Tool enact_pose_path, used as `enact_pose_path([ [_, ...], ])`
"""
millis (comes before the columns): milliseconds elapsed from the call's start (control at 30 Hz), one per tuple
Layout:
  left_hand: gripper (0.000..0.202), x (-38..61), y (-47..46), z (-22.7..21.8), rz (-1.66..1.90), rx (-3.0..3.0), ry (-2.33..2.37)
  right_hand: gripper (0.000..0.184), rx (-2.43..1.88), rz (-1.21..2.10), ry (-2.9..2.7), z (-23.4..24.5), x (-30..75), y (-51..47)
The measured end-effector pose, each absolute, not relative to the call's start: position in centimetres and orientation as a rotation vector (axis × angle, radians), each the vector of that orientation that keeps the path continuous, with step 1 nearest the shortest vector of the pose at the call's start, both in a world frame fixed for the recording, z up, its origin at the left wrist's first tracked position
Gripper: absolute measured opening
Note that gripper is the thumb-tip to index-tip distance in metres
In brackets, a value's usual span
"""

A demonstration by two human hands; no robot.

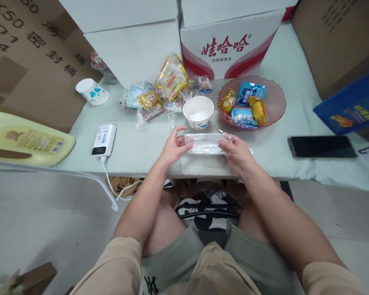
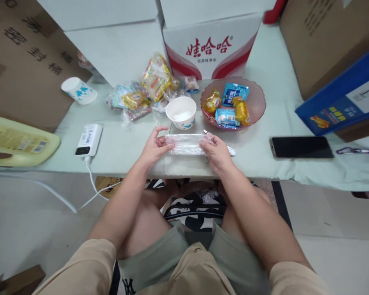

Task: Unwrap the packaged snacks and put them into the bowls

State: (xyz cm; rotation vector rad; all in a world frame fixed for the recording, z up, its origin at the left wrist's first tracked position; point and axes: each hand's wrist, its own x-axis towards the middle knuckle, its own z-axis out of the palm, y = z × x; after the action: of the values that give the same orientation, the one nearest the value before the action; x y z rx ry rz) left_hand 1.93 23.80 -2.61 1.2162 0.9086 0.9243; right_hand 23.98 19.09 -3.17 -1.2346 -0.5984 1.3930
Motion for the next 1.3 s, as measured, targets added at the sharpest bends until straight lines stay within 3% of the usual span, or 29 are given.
enact_pose_path([
  [233,0.065,2.5,24.0,-2.3,0.917,1.251,0.934,0.045,-1.18,1.45,-0.754,-2.7,23.9,18.9],
  [367,0.04,2.9,23.9,-2.6,1.208,1.45,1.238,0.027,-1.409,1.028,-0.905,-2.6,24.1,18.5],
  [467,0.035,3.8,23.2,-3.2,1.195,1.563,1.254,0.022,-1.404,0.838,-1.105,-2.3,23.8,18.0],
  [600,0.073,5.6,22.3,-3.8,0.995,1.529,0.89,0.03,-1.206,1.051,-1.259,-2.5,22.7,17.5],
  [633,0.074,5.9,22.2,-3.9,0.951,1.503,0.84,0.032,-1.157,1.13,-1.244,-2.6,22.4,17.4],
  [733,0.059,6.7,22.2,-3.6,0.925,1.452,0.856,0.032,-1.133,1.206,-1.179,-2.8,21.9,17.3],
  [900,0.05,6.9,22.4,-3.1,1.013,1.314,0.941,0.04,-1.359,0.851,-1.059,-2.4,22.9,16.8],
  [1067,0.054,6.8,22.6,-2.9,0.841,1.263,0.84,0.062,-1.217,1.286,-1.009,-3.1,23.8,16.8],
  [1300,0.039,6.3,23.1,-3.2,0.882,1.428,0.792,0.055,-1.26,1.275,-0.925,-3.5,23.2,16.3],
])
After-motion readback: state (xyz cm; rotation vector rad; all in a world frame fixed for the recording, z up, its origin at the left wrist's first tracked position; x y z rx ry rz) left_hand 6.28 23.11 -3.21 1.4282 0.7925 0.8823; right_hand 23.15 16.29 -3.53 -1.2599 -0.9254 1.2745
